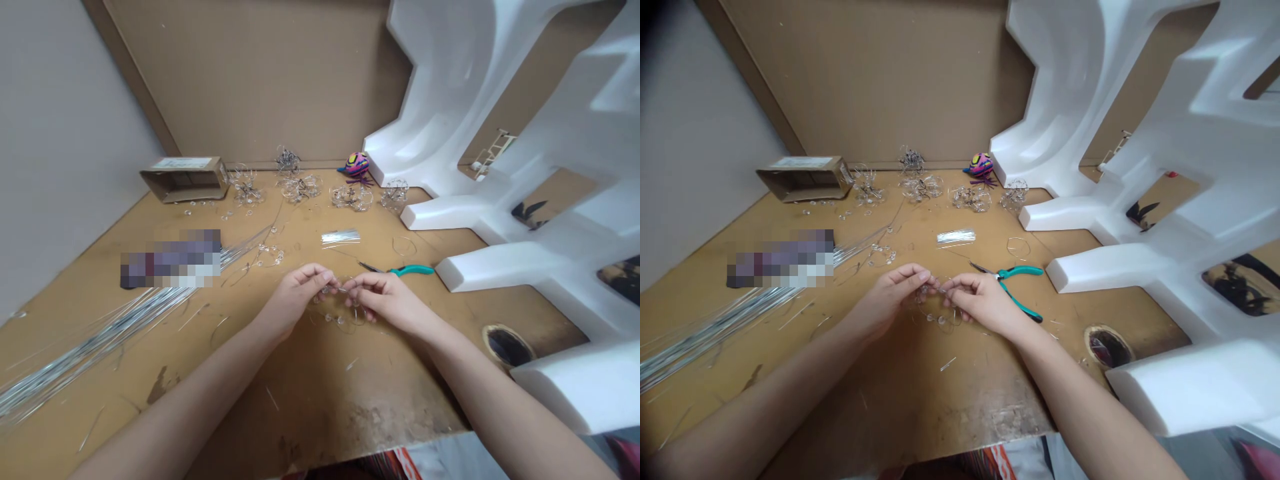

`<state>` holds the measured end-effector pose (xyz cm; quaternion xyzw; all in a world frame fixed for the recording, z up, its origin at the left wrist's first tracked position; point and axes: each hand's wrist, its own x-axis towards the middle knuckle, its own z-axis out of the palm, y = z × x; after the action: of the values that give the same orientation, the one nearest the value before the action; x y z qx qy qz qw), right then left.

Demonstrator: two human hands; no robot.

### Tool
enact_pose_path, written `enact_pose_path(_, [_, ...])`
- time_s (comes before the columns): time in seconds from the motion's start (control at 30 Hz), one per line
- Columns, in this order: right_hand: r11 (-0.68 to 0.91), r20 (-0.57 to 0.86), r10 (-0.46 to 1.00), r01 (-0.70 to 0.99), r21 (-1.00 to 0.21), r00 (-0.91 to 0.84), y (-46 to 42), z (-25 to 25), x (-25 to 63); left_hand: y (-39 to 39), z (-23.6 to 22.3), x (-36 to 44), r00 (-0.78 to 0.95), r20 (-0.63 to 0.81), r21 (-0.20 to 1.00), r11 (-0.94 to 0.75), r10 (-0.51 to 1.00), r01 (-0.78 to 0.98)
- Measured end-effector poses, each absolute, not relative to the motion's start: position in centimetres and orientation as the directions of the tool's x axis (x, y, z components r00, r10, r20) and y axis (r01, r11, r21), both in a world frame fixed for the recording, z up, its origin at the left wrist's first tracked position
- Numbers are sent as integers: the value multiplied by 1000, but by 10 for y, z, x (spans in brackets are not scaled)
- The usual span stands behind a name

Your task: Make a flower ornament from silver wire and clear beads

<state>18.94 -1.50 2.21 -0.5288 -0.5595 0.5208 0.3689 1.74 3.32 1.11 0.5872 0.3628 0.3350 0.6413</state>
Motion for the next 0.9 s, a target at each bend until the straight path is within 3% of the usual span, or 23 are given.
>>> enact_pose_path(0.23, [-89,-126,980,232,-969,-151,-15,22,190,34,10,18,479,-52,998,57,876,5])
enact_pose_path(0.37, [-8,-11,1000,309,-951,-7,-11,21,194,34,10,18,472,-76,996,84,878,4])
enact_pose_path(0.5, [49,134,982,506,-861,133,-8,19,205,33,13,19,450,-92,995,96,888,13])
enact_pose_path(0.6, [46,222,962,702,-711,162,-12,21,216,33,15,19,443,-88,996,94,892,8])
enact_pose_path(0.7, [52,234,970,893,-446,61,-21,27,228,34,14,19,441,-77,996,88,894,-5])
enact_pose_path(0.8, [20,115,993,987,-158,-2,-29,33,245,36,12,18,438,-69,997,83,896,-13])
enact_pose_path(0.9, [45,-16,999,999,5,-45,-29,36,261,37,11,18,447,-76,996,87,891,-4])
